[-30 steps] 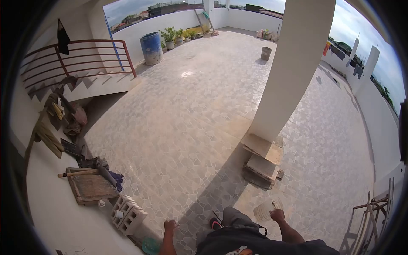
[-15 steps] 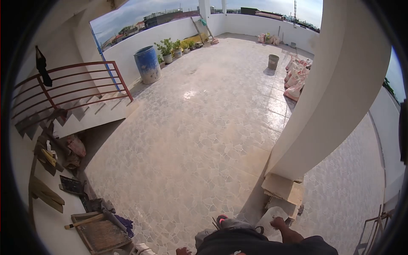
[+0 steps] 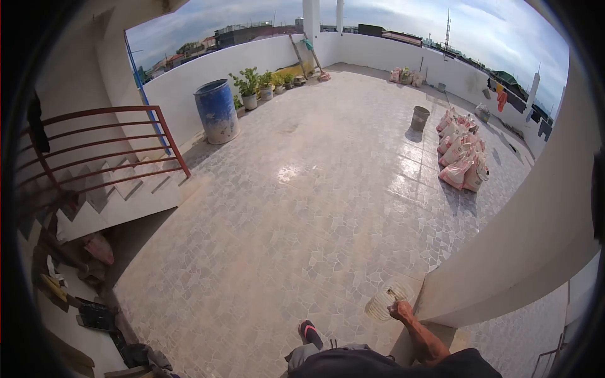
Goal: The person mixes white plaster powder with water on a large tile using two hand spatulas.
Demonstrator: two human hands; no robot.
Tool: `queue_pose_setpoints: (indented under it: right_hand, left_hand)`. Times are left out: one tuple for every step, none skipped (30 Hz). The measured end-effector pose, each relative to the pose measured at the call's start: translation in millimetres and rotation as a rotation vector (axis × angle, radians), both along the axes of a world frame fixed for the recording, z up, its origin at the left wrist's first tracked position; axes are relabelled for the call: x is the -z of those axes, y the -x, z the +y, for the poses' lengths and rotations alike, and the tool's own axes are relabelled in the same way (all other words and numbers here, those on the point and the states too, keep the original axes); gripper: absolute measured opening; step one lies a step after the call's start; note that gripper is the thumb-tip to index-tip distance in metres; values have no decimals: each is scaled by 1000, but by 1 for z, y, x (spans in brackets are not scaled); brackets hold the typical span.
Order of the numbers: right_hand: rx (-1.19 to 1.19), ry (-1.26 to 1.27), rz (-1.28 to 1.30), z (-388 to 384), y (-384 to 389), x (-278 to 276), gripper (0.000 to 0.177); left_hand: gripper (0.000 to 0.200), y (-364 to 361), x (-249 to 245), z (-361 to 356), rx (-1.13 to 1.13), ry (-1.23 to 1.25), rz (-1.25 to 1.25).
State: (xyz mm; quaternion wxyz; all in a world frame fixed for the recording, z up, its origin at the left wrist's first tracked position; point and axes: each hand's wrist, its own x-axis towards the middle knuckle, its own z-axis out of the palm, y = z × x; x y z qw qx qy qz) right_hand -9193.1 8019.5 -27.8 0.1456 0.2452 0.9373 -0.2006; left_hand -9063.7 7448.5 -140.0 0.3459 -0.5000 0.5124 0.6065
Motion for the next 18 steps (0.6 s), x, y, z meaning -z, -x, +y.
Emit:
queue_pose_setpoints:
  right_hand:
    - [33,-26,4,-1,9,13,34]
    - [94,-20,-4,-4,9,28,34]
    - [155,-10,-16,-2,13,40,34]
    - [171,-9,-135,-5,20,40,35]
    - [183,-4,-257,-11,21,40,35]
    - [202,-6,-284,-18,23,38,36]
    - [220,-12,-306,-19,25,48,37]
    - [238,90,-374,-13,20,74,38]
    - [255,193,-442,-6,24,98,38]
    - [217,181,-463,-10,46,87,43]
    - [177,169,-486,-14,68,73,49]
    - [166,151,-489,-11,101,80,47]
    - [154,134,-490,-9,137,86,45]
    - [143,117,-491,-7,170,92,44]
    - [132,106,-497,-8,201,96,42]
    - [118,79,-470,6,258,102,41]
    - [108,68,-471,4,295,106,39]
    - [203,148,-478,3,335,115,39]
  left_hand:
    - [39,47,-2,-8,15,17,30]
    - [39,100,-1,-21,47,59,84]
    - [39,154,-3,-35,77,110,140]
    - [39,212,-9,-45,109,166,199]
    - [38,275,-16,-60,134,180,297]
    - [34,344,-41,-64,135,189,369]
    - [30,404,-36,-77,160,226,487]
    - [28,460,-64,-73,143,261,556]
    - [27,511,-85,-69,154,273,607]
    - [26,555,-97,-67,164,285,659]
    - [26,588,-101,-63,165,280,660]
    - [26,621,-105,-57,164,277,664]
    - [25,654,-107,-50,163,275,670]
    - [25,677,-100,-44,179,258,664]
    - [25,685,-94,-41,197,246,653]
    - [26,695,-71,-38,165,246,550]
    - [30,693,-56,-37,128,227,455]
    - [35,687,-45,-35,119,180,354]
